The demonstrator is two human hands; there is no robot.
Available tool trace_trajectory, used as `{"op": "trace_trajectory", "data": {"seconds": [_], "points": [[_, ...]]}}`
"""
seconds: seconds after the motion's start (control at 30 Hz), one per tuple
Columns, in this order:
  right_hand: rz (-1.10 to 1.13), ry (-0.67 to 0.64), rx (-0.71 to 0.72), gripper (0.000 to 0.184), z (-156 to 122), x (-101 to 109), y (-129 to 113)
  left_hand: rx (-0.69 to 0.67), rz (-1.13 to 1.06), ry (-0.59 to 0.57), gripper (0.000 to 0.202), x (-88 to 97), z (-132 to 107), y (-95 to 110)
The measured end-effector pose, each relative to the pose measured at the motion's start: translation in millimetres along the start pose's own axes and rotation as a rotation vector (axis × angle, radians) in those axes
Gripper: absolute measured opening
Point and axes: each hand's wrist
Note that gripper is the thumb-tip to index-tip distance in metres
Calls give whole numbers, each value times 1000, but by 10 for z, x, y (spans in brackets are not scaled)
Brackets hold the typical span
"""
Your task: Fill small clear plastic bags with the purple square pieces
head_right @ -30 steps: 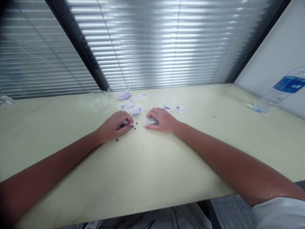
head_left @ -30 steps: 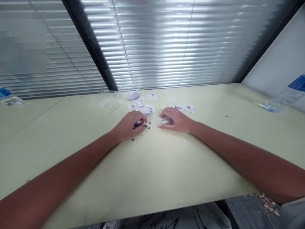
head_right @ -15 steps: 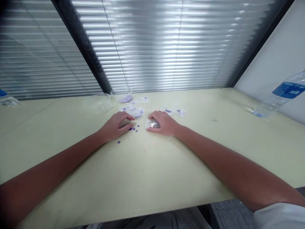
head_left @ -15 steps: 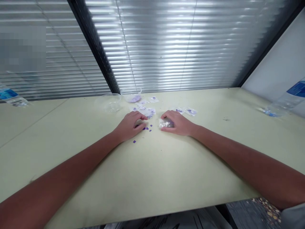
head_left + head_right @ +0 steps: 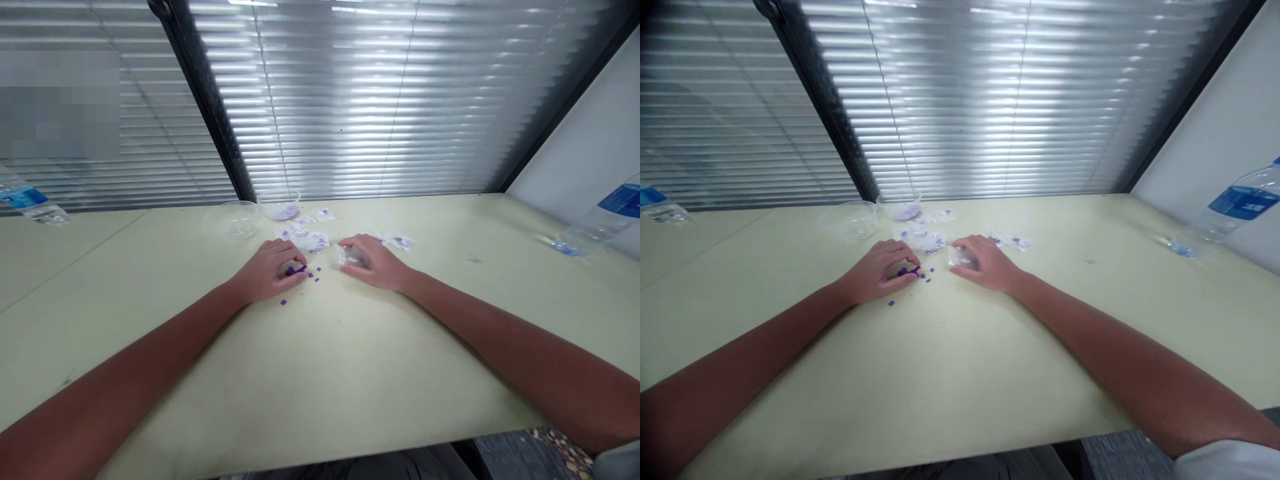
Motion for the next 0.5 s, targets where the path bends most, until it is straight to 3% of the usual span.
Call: {"op": "trace_trajectory", "data": {"seconds": [0.2,0.4,0.5], "points": [[261,-27,-388,47,37,61,43,103,-54,17,28,0,10,-31],[481,159,-516,58,111,39,215,505,-351,-51,37,-5,14,-148],[552,197,-549,67,120,26,277,574,-448,-83,32,14,11,-211]]}}
Point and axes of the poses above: each hand's wrist, its own z-axis towards the middle knuckle, its own x-axis out of the back of the hand, y = z × x, and after that the axes turned 14 degrees about y, right-handed
